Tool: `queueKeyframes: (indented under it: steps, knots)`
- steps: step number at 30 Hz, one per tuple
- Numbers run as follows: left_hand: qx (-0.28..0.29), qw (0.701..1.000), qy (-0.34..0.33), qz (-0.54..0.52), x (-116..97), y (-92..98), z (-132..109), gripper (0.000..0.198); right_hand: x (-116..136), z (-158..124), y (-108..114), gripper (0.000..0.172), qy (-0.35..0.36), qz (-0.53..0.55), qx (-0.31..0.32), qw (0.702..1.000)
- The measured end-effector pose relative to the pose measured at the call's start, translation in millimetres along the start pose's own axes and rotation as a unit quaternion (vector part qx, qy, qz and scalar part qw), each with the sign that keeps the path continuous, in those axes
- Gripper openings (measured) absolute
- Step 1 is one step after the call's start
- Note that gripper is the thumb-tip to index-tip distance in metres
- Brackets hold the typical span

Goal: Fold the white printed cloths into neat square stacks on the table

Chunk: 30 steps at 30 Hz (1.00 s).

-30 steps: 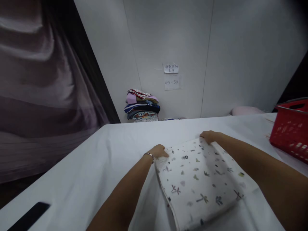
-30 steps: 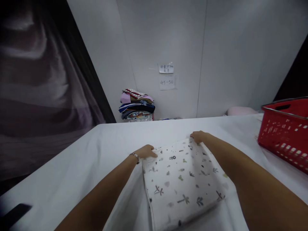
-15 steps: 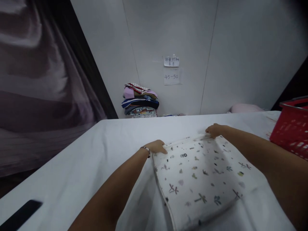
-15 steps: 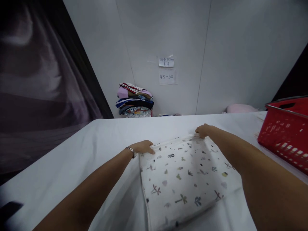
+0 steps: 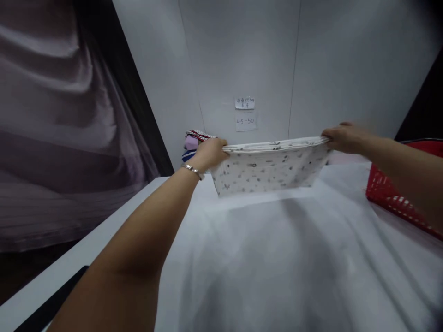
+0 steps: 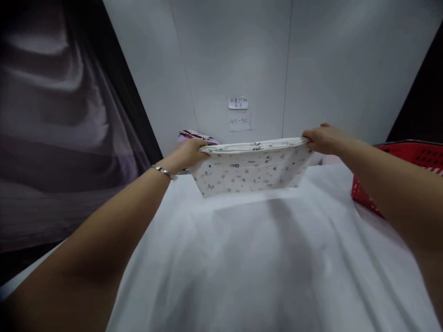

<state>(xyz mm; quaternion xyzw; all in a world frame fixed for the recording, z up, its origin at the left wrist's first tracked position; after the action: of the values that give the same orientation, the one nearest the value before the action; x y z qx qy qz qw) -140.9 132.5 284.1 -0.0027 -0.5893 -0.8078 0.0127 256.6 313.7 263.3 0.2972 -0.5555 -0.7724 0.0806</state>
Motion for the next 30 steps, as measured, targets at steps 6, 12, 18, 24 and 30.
queueKeyframes:
  steps: [6, 12, 18, 24, 30]
  knots:
    - [-0.034, 0.996, -0.071, 0.046, -3, -43.5, -100, 0.031, 54, -100, -41, 0.026, 0.065, -0.029, -0.152, 0.986]
    - [0.143, 0.982, -0.118, -0.019, -14, -173.6, -210, 0.026, 144, -202, -151, 0.029, 0.175, 0.144, -0.052, 0.972]
    - [0.106, 0.989, -0.088, -0.045, -9, -187.2, -241, 0.036, 151, -242, -173, 0.033, 0.136, 0.145, -0.08, 0.977]
    - [0.13, 0.983, -0.099, -0.081, -6, -191.5, -257, 0.043, 155, -261, -177, 0.035, 0.134, 0.194, -0.038, 0.971]
    - [0.135, 0.97, -0.089, -0.183, -7, -171.0, -257, 0.042, 160, -264, -173, 0.041, 0.087, 0.233, -0.021, 0.968]
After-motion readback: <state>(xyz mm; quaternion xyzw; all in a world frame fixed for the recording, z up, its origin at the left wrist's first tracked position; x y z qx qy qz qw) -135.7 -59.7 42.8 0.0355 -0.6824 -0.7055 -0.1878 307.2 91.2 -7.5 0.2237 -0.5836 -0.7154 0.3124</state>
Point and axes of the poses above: each hand's wrist, its own z-axis towards the middle knuckle, its own y-axis out of the back of the hand, x = y × z, the point moved 1 cm from there along z, towards the middle knuckle, and after that the axes turned 4 degrees about x, right-handed, at the moved point
